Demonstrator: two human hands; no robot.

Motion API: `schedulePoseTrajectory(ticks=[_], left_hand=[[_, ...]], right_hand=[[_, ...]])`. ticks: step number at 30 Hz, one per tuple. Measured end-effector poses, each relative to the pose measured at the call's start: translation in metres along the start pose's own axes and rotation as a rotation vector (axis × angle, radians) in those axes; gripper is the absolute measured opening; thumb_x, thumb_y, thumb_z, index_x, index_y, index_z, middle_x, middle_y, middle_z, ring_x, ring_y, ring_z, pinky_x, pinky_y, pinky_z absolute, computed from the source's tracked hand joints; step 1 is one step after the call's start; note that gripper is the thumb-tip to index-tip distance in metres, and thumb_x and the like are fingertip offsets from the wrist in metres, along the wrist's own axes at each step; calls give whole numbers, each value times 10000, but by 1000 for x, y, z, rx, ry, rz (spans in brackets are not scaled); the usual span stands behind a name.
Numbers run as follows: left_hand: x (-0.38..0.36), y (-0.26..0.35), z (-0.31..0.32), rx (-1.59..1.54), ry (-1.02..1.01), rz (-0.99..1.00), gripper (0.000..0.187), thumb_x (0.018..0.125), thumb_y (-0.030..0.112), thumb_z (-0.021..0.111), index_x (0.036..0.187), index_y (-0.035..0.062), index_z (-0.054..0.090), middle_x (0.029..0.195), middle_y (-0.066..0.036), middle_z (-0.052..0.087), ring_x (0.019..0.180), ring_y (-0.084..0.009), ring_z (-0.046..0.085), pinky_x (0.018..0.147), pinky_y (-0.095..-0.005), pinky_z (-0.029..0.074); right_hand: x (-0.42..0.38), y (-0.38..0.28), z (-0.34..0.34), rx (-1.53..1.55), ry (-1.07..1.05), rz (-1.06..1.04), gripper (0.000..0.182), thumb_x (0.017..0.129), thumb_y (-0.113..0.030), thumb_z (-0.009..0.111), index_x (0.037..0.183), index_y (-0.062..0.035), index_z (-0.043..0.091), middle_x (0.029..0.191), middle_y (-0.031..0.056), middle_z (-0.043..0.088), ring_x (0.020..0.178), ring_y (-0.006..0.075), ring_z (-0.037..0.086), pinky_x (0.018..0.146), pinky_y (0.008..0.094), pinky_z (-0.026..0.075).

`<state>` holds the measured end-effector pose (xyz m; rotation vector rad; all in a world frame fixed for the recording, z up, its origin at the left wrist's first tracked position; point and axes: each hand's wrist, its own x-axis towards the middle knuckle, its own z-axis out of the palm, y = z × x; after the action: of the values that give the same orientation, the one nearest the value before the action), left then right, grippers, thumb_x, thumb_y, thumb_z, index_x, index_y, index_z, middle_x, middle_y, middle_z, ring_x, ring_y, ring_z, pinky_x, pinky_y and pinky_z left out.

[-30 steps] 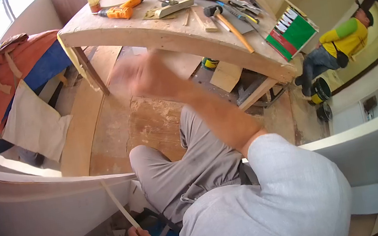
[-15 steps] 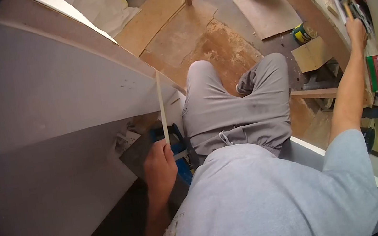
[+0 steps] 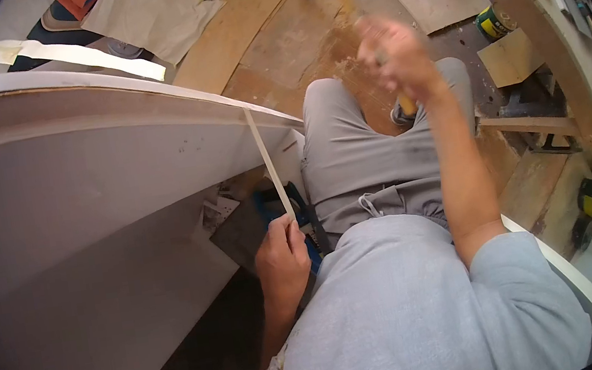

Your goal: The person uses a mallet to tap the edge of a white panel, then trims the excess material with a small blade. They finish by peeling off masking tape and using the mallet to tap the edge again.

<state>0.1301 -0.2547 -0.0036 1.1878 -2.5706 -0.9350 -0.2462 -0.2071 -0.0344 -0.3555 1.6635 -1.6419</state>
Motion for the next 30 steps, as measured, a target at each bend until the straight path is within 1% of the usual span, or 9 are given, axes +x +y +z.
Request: schedulePoseTrajectory(ticks=[3, 7, 9, 12, 19, 21, 23, 25, 30], left_hand=[[2, 8, -2, -2, -4, -29, 120, 1065, 48, 678, 1171, -5, 690, 863, -150, 758, 787, -267, 776, 709, -399, 605], [1, 2, 1, -19, -1, -5, 129, 1065, 41, 678, 1183, -10, 693, 861, -142, 753, 780, -258, 767, 709, -390, 603], [0, -4, 1, -12, -1, 5, 128, 1066, 41, 676, 1183, -8, 692, 862, -140, 752, 778, -257, 764, 705, -390, 600], [-1, -3, -4, -4, -11, -11, 127, 1067, 41, 672, 1184, -6, 689, 865, -139, 753, 776, -255, 762, 698, -393, 594], [1, -1, -4, 34, -16, -3, 121, 1061, 41, 673, 1172, -7, 684, 875, -150, 761, 780, -268, 776, 686, -405, 588], [-1, -3, -5, 36, -19, 2, 119, 1060, 39, 674, 1170, -6, 684, 874, -149, 762, 778, -272, 775, 683, -405, 588], [0, -5, -5, 34, -14, 9, 118, 1059, 38, 676, 1168, -6, 685, 874, -149, 762, 777, -276, 775, 681, -406, 587], [-1, -6, -4, 52, -8, 34, 121, 1058, 28, 674, 1173, -6, 684, 868, -144, 757, 765, -274, 769, 676, -405, 587], [-3, -7, -8, 68, -4, 23, 142, 1048, 34, 685, 1187, 7, 672, 883, -165, 744, 778, -318, 760, 690, -433, 588]], right_hand=[[-5, 27, 19, 52, -228, 97, 463, 1132, -412, 649, 1484, -111, 619, 765, -3, 595, 495, 32, 465, 405, 194, 380], [-12, 36, 50, 340, -185, 119, 516, 1124, -420, 664, 1544, -127, 601, 752, -13, 583, 499, 37, 469, 403, 209, 384], [-29, 53, 71, -1, -278, 97, 567, 1123, -404, 667, 1605, -124, 564, 737, -14, 574, 490, 43, 467, 404, 224, 401], [-49, 66, 73, -59, -428, 192, 573, 1127, -378, 662, 1631, -131, 547, 712, -12, 572, 475, 48, 471, 397, 236, 409], [-15, 41, 57, 370, -188, 88, 584, 1141, -361, 628, 1639, -91, 487, 697, -16, 565, 486, 39, 470, 386, 224, 407], [-26, 48, 73, 324, -147, 72, 667, 1130, -388, 652, 1711, -161, 413, 703, -26, 524, 492, 31, 453, 388, 227, 387], [-56, 53, 83, 55, -483, 196, 682, 1131, -380, 651, 1721, -154, 395, 720, -24, 533, 494, 35, 455, 392, 226, 382], [-50, 60, 71, -65, -451, 199, 695, 1131, -377, 648, 1725, -133, 380, 721, -23, 539, 493, 40, 458, 397, 226, 381], [-45, 57, 73, 242, -228, 209, 633, 1129, -355, 644, 1671, -84, 461, 714, -9, 560, 458, 57, 458, 382, 250, 409]])
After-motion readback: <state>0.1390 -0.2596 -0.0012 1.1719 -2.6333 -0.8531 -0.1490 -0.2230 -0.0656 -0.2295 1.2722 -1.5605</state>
